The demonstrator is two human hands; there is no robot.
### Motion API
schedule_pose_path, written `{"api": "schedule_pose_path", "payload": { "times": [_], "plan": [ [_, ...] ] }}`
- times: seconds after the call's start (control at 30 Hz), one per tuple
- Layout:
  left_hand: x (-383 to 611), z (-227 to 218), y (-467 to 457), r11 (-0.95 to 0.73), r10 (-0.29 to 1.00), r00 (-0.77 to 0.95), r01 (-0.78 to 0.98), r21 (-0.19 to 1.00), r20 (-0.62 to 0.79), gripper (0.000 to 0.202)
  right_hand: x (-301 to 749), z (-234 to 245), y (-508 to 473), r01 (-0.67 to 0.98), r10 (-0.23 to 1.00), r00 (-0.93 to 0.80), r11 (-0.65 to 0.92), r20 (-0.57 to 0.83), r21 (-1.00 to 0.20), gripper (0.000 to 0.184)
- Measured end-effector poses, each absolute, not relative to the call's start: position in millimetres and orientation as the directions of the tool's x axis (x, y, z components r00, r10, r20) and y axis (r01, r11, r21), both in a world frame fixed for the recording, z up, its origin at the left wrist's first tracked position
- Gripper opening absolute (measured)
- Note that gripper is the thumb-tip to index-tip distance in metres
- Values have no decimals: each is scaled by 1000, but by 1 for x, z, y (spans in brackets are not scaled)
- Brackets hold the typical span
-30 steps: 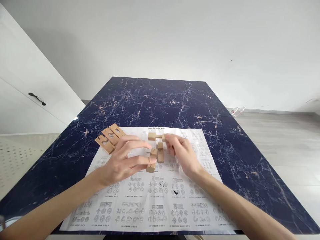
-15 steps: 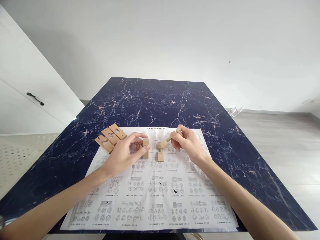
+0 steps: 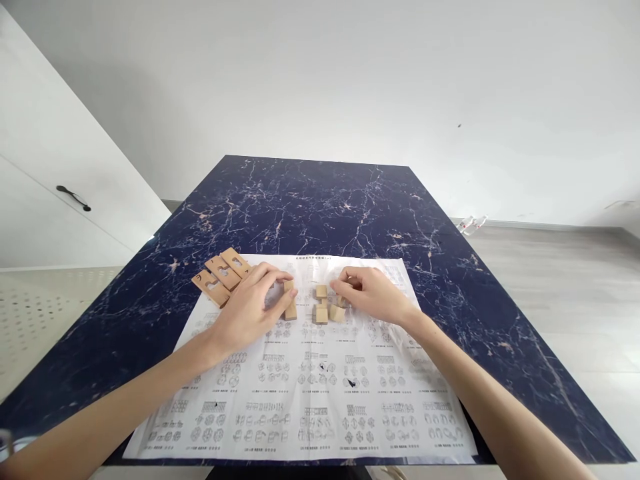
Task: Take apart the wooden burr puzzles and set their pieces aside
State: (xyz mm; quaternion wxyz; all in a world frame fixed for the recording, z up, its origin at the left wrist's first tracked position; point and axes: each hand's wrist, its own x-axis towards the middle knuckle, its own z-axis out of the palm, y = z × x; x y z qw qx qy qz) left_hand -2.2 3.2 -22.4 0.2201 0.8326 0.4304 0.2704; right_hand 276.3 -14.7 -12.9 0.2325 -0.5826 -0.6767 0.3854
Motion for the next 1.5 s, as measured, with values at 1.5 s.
{"api": "schedule_pose_path", "payload": {
  "times": [1.5],
  "plan": [
    [-7,-26,10,-647,759,572,603,467,312,59,248,-12,-33,461,917,-388,106,-92,-881,33]
  ]
}}
